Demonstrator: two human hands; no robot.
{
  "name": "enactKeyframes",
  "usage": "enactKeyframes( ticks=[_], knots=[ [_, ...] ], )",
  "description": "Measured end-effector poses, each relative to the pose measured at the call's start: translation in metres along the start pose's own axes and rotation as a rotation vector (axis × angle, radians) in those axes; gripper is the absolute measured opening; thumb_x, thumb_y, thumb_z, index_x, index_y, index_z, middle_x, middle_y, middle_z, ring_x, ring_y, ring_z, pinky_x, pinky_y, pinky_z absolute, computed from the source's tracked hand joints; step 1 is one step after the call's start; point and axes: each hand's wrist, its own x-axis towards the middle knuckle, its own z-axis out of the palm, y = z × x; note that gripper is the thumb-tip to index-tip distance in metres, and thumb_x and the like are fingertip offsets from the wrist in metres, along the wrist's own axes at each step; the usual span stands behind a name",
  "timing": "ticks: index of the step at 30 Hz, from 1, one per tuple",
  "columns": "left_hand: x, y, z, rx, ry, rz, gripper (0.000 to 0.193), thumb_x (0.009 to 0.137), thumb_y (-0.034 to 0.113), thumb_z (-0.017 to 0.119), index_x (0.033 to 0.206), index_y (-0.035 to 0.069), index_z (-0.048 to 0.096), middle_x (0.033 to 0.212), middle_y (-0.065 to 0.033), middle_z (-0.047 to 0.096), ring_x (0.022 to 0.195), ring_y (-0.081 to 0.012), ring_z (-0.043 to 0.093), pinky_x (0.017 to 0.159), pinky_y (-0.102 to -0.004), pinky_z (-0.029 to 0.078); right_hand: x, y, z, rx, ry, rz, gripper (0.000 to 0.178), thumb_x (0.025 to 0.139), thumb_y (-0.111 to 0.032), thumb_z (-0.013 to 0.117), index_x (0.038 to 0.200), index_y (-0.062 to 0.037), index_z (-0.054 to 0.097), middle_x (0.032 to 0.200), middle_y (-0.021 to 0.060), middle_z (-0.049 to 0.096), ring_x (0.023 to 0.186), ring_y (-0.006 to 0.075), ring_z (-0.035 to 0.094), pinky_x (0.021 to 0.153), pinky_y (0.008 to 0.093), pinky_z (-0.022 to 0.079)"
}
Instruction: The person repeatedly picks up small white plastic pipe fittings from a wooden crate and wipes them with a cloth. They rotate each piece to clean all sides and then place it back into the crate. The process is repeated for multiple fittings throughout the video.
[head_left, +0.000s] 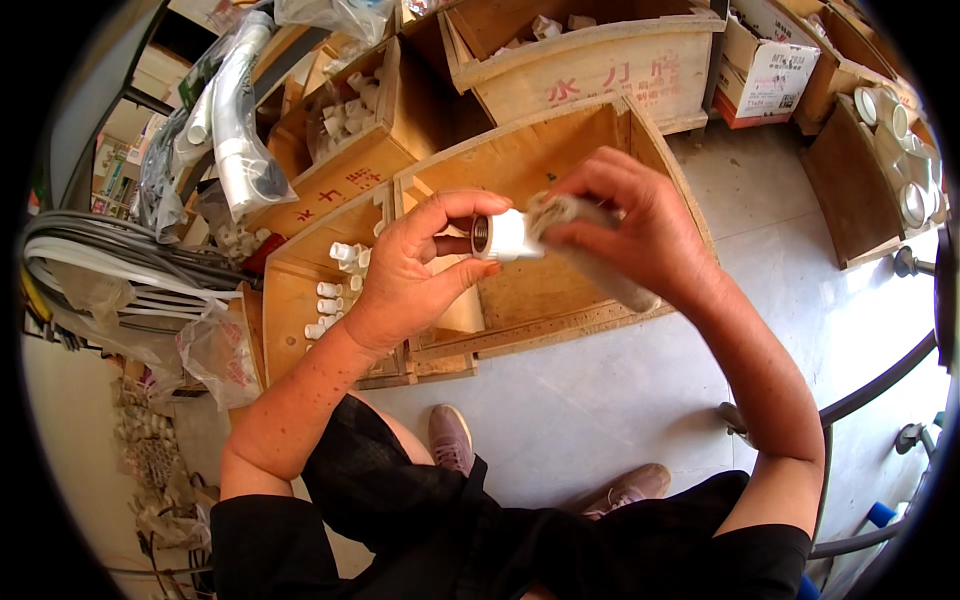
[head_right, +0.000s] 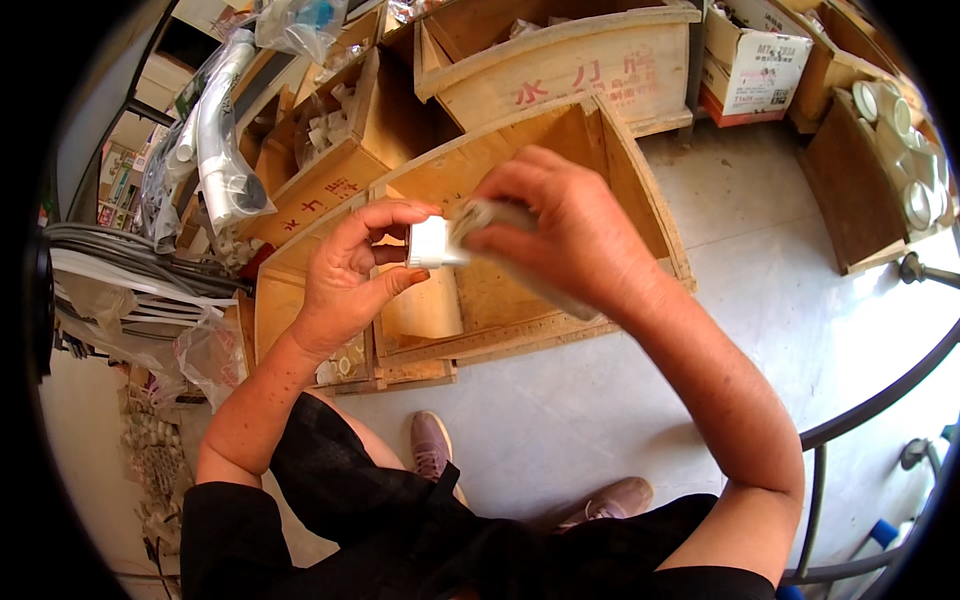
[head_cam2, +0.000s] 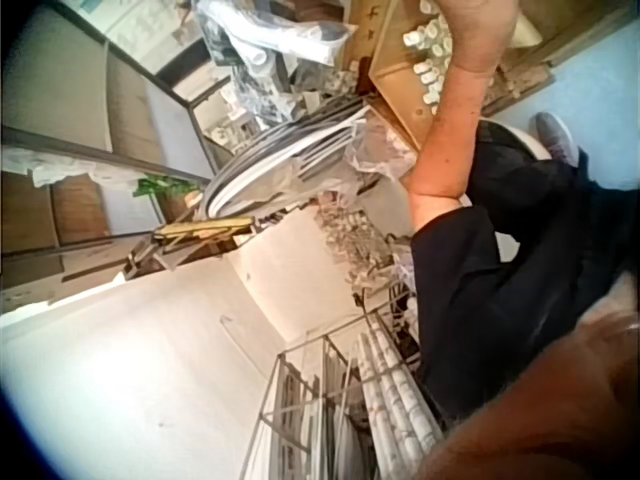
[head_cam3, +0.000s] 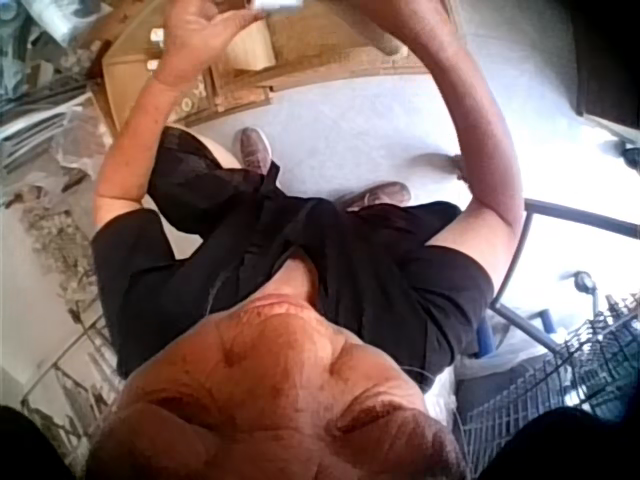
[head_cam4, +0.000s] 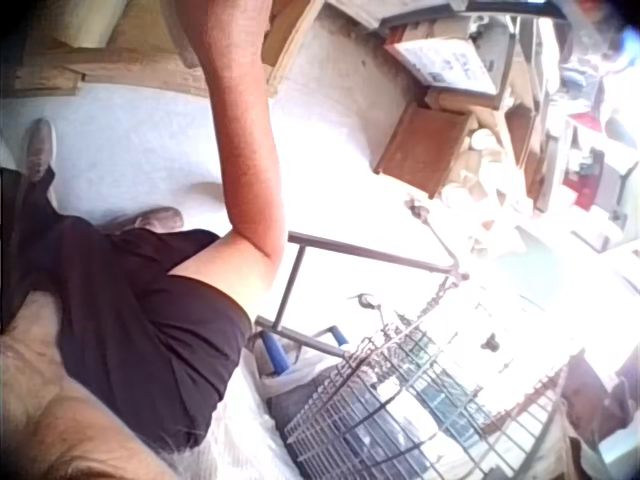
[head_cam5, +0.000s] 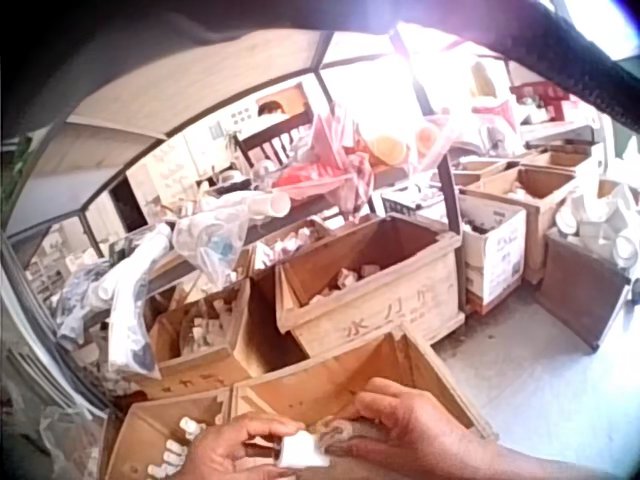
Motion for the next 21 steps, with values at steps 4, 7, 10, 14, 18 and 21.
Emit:
enactKeyframes(
  ticks=[4,7,10,14,18,21],
  knots=[
    [0.001,-0.002,-0.004,-0.004,-0.035,0.039,0.049,0.079,-0.016,0.064,0.123,0.006,0.058,0.125,-0.0052,0.057,0.108,-0.014,0.058,0.094,-0.0303,0.053,0.003,0.005,-0.009,-0.027,0.103,-0.022,0.021,0.076,-0.01,0.074,0.095,-0.002,0.068,0.089,0.0115,0.059,0.082,0.0292,0.062,0.072,0.0359,0.05],
    [0.0,-0.004,-0.003,0.006,-0.025,-0.001,0.049,0.079,-0.016,0.064,0.123,0.006,0.058,0.125,-0.0057,0.057,0.107,-0.014,0.058,0.094,-0.03,0.053,-0.003,-0.011,-0.002,0.011,0.041,-0.119,0.02,0.078,-0.008,0.07,0.097,-0.0035,0.066,0.092,0.0111,0.059,0.084,0.0303,0.062,0.072,0.0382,0.051],
    [-0.002,-0.003,0.0,0.028,0.002,-0.015,0.049,0.079,-0.016,0.064,0.122,0.006,0.058,0.126,-0.0059,0.057,0.106,-0.0137,0.058,0.094,-0.0295,0.053,-0.011,-0.023,0.01,-0.022,-0.017,-0.147,0.022,0.079,-0.008,0.068,0.101,-0.0052,0.064,0.095,0.0108,0.057,0.086,0.0331,0.061,0.073,0.0415,0.052],
    [0.001,-0.001,0.0,-0.047,-0.024,0.025,0.049,0.078,-0.017,0.062,0.122,0.006,0.059,0.126,-0.006,0.057,0.107,-0.0141,0.058,0.093,-0.0295,0.054,-0.005,0.003,-0.006,-0.244,0.005,-0.109,0.022,0.079,-0.01,0.068,0.1,-0.0053,0.065,0.094,0.0118,0.057,0.086,0.0331,0.061,0.075,0.0413,0.052],
    [-0.001,0.002,-0.002,0.031,-0.028,0.09,0.049,0.078,-0.017,0.062,0.121,0.006,0.059,0.127,-0.0062,0.057,0.107,-0.0149,0.059,0.093,-0.029,0.054,-0.001,-0.004,-0.015,-0.031,-0.004,-0.002,0.021,0.079,-0.011,0.069,0.099,-0.0042,0.067,0.092,0.0125,0.061,0.083,0.0305,0.062,0.073,0.038,0.051],
    [-0.001,0.002,-0.001,0.044,-0.017,0.058,0.049,0.078,-0.017,0.062,0.122,0.006,0.059,0.124,-0.0054,0.058,0.108,-0.0147,0.058,0.092,-0.0286,0.053,-0.003,-0.016,-0.008,0.137,-0.061,0.008,0.022,0.079,-0.011,0.069,0.1,-0.0041,0.068,0.09,0.0127,0.062,0.082,0.0286,0.063,0.073,0.0364,0.051]
  ],
)
